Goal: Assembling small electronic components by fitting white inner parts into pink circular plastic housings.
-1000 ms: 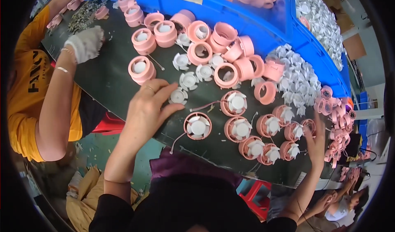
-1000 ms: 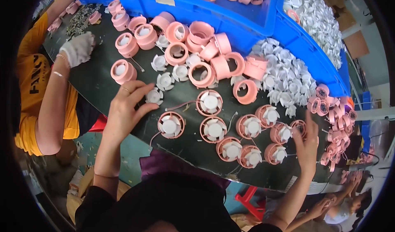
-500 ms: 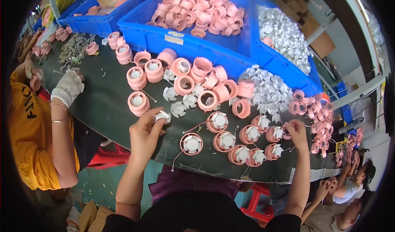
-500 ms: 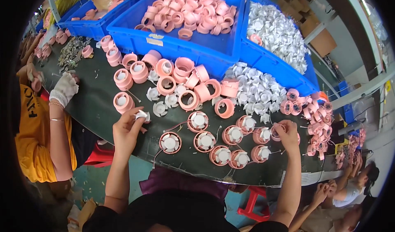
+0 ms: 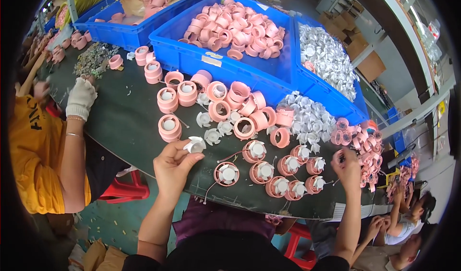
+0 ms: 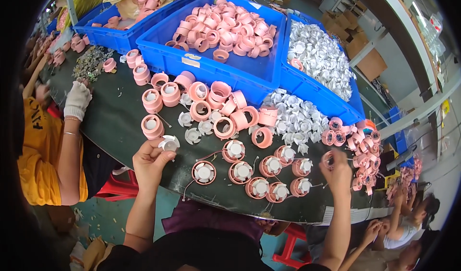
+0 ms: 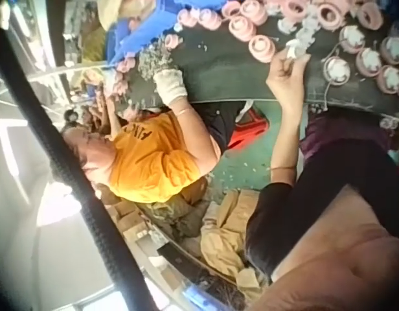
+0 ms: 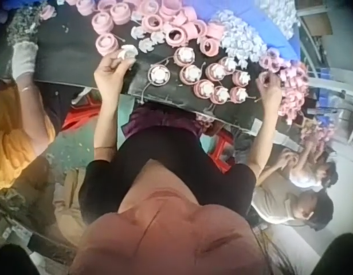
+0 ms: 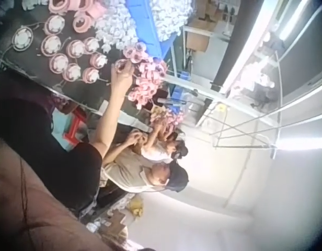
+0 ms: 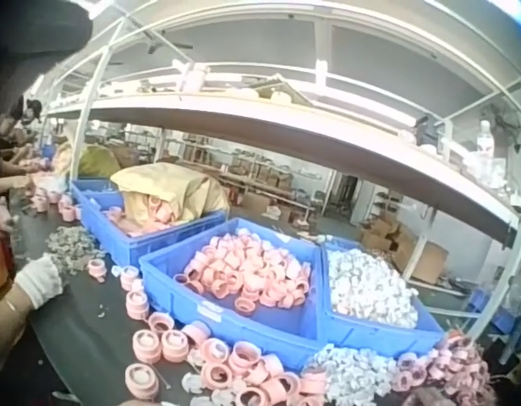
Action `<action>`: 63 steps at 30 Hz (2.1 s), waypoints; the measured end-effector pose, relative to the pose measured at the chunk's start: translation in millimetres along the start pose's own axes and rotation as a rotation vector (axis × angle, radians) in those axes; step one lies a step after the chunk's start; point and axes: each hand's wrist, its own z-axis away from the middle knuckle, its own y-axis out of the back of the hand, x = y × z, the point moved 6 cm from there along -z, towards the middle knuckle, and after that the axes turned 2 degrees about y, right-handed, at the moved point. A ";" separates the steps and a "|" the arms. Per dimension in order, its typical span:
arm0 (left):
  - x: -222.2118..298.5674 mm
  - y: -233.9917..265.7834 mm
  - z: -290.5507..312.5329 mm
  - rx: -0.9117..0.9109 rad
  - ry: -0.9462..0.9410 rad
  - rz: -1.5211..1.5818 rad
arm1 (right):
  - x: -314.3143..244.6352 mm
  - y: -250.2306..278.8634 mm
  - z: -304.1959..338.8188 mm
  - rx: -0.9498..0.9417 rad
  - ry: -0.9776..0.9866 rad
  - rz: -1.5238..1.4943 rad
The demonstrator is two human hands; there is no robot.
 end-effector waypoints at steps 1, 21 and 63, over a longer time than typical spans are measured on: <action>1.4 -5.2 2.8 -0.021 -0.006 0.008 | -13.4 14.3 -7.1 0.059 -0.110 -0.199; 33.0 -48.5 42.4 -0.123 -0.088 -0.088 | -259.2 5.6 -17.0 0.179 0.526 -1.035; 41.0 -4.6 11.2 -0.205 -0.553 -1.082 | -246.7 -68.2 -116.3 -0.149 0.611 -0.358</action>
